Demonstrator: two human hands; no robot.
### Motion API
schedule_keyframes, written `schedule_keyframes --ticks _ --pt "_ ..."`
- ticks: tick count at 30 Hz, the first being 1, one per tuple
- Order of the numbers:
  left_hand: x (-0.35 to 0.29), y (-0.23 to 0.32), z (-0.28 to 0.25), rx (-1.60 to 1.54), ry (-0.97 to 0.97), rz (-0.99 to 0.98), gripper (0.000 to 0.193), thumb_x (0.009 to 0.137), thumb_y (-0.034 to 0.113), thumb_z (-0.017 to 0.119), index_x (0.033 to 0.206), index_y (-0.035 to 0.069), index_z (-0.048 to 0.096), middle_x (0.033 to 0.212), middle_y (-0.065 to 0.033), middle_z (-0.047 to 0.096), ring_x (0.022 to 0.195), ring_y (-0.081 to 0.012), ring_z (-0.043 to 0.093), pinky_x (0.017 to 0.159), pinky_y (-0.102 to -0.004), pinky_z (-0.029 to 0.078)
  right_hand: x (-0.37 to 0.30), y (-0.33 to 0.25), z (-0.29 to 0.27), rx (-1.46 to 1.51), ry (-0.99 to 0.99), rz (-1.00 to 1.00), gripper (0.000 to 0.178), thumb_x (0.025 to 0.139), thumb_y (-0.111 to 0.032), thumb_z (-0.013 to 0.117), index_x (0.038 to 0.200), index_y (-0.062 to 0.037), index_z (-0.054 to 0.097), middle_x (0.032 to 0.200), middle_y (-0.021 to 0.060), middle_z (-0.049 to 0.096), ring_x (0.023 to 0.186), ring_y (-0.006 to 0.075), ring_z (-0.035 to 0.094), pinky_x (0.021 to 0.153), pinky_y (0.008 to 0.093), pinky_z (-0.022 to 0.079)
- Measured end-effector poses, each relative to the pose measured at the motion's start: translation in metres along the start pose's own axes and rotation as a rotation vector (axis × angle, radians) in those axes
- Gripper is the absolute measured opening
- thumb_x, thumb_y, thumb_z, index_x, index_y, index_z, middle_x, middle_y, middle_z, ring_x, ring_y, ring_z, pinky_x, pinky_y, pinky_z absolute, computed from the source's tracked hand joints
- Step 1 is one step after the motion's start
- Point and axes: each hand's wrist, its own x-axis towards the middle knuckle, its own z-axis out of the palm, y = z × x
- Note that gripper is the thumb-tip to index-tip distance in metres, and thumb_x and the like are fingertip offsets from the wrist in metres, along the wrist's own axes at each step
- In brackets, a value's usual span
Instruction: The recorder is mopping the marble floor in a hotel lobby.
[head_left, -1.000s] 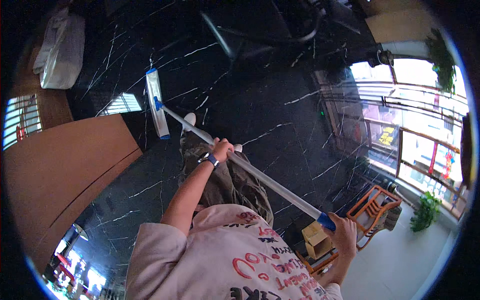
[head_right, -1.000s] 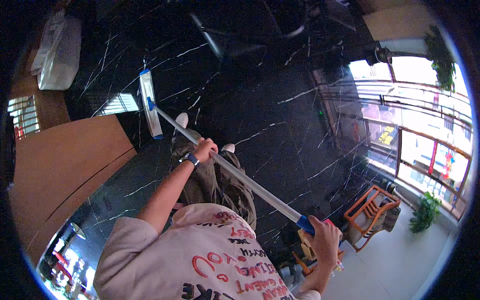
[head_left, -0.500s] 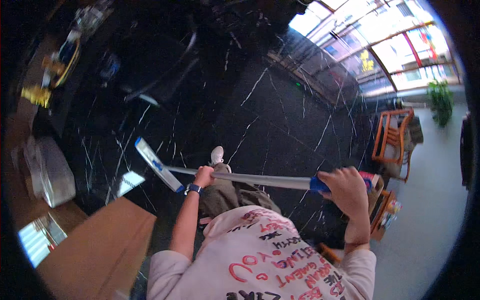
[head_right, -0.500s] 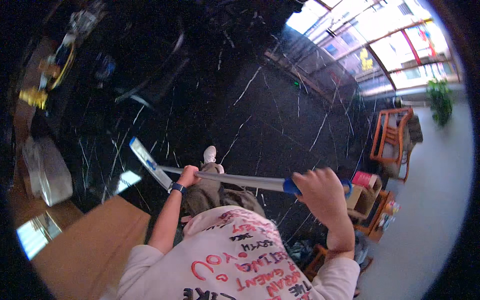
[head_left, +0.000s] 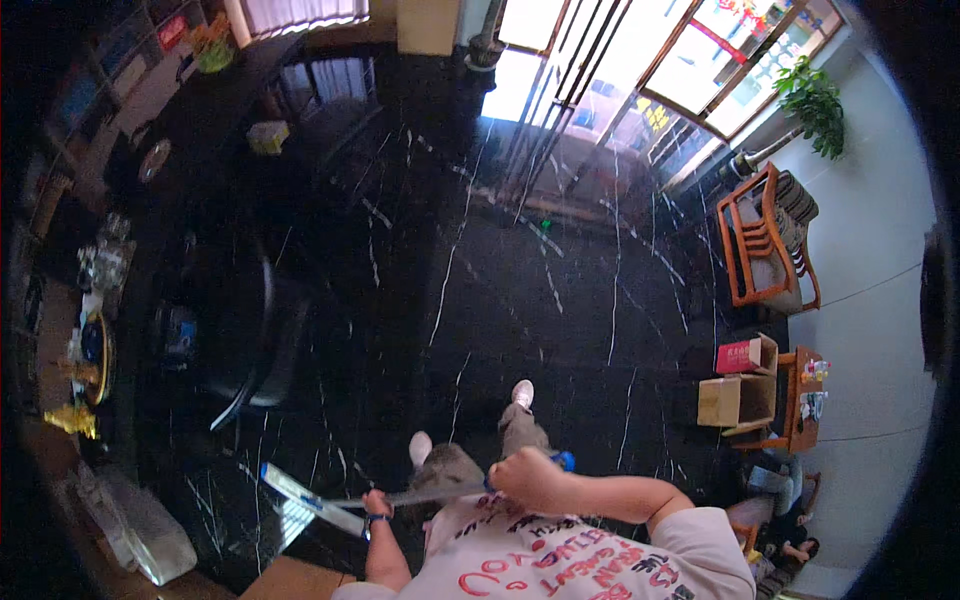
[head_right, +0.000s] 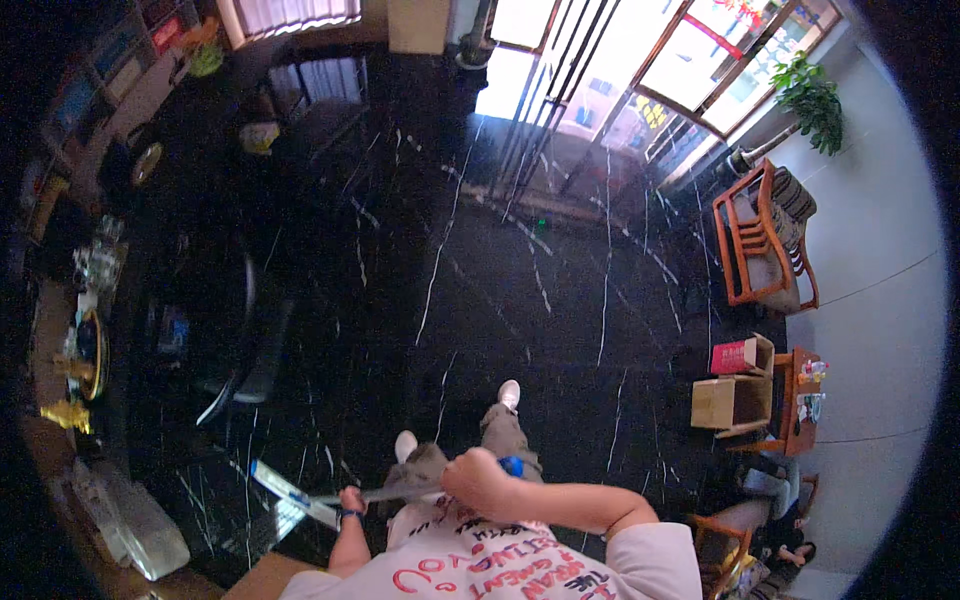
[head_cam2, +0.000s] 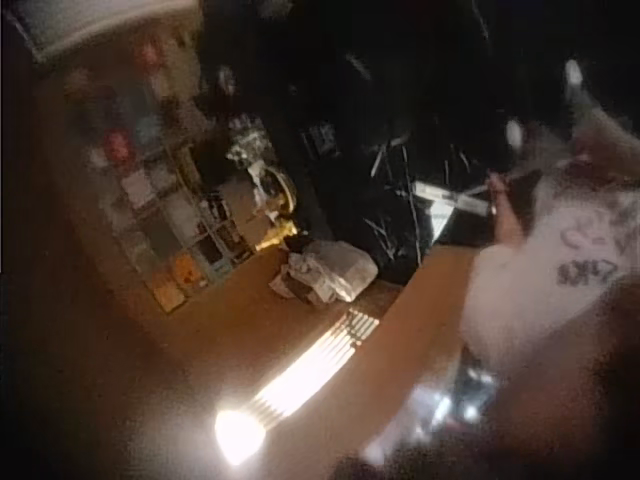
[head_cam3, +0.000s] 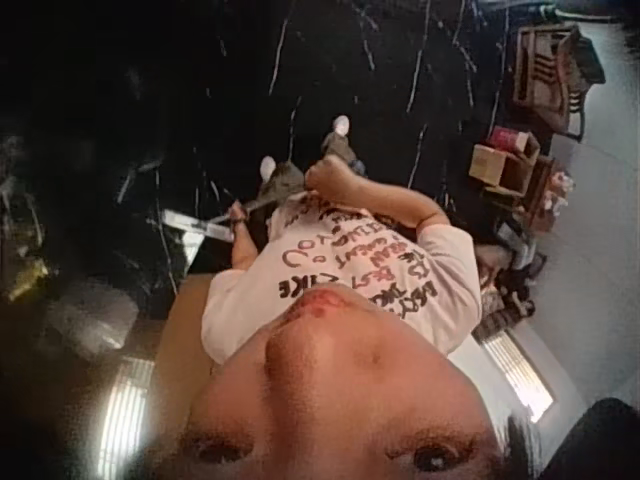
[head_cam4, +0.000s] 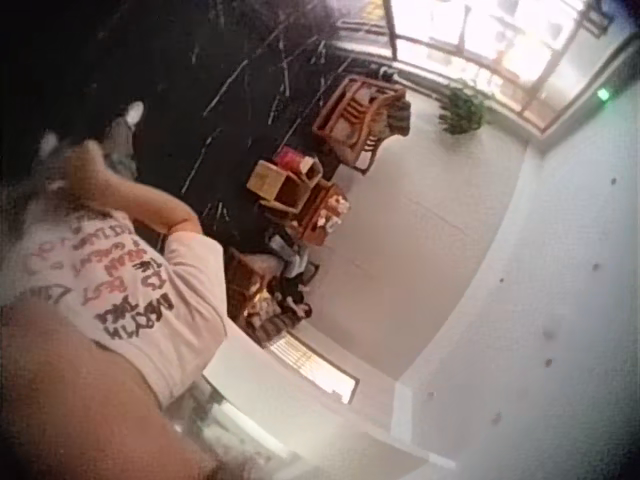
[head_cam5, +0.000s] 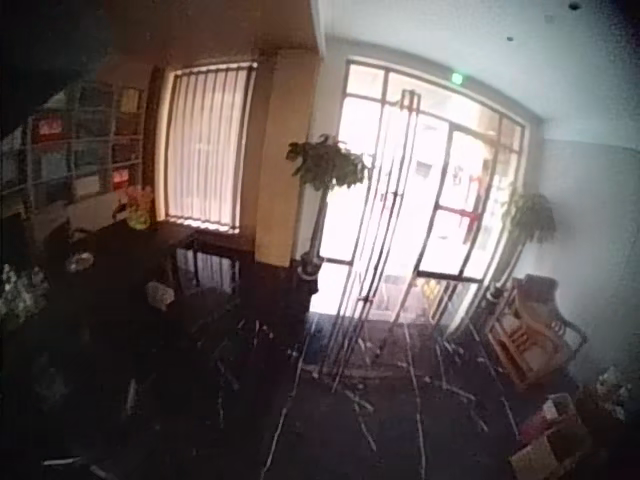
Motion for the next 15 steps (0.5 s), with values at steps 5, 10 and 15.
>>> schedule_keyframes --ticks 5,10,15 --pt "-0.012 -0.008 0.061 -0.495 -0.219 -0.373 0.004 0.057 0.011 0.048 0.057 0.007 0.049 0.052 -0.0044 0.041 0.045 -0.0175 0.041 0.042 -0.0325 0.037 -0.027 0.086 -0.014 -0.007 0.121 -0.068 0.008 0.064 -0.014 0.053 0.067 -0.007 0.056 0.065 0.0035 0.057 0.062 0.0168 0.057 0.046 0.0259 0.041" --pt "0.008 0.159 0.117 -0.786 -0.257 -0.503 0.011 0.06 0.012 0.05 0.064 0.007 0.059 0.056 -0.0041 0.052 0.044 -0.0134 0.045 0.041 -0.027 0.038 -0.084 0.194 -0.027 -0.068 0.117 -0.004 0.005 0.062 -0.015 0.054 0.062 -0.0102 0.056 0.062 0.0018 0.057 0.061 0.0143 0.057 0.042 0.0248 0.038" --pt "0.049 0.298 0.148 -0.647 -0.253 -0.219 0.019 0.06 0.004 0.046 0.074 0.002 0.058 0.073 -0.006 0.057 0.067 -0.0154 0.053 0.064 -0.0264 0.043 -0.145 0.3 -0.066 -0.106 0.271 0.056 0.008 0.059 -0.011 0.054 0.051 -0.01 0.054 0.052 0.0016 0.054 0.05 0.0122 0.054 0.037 0.0246 0.032"
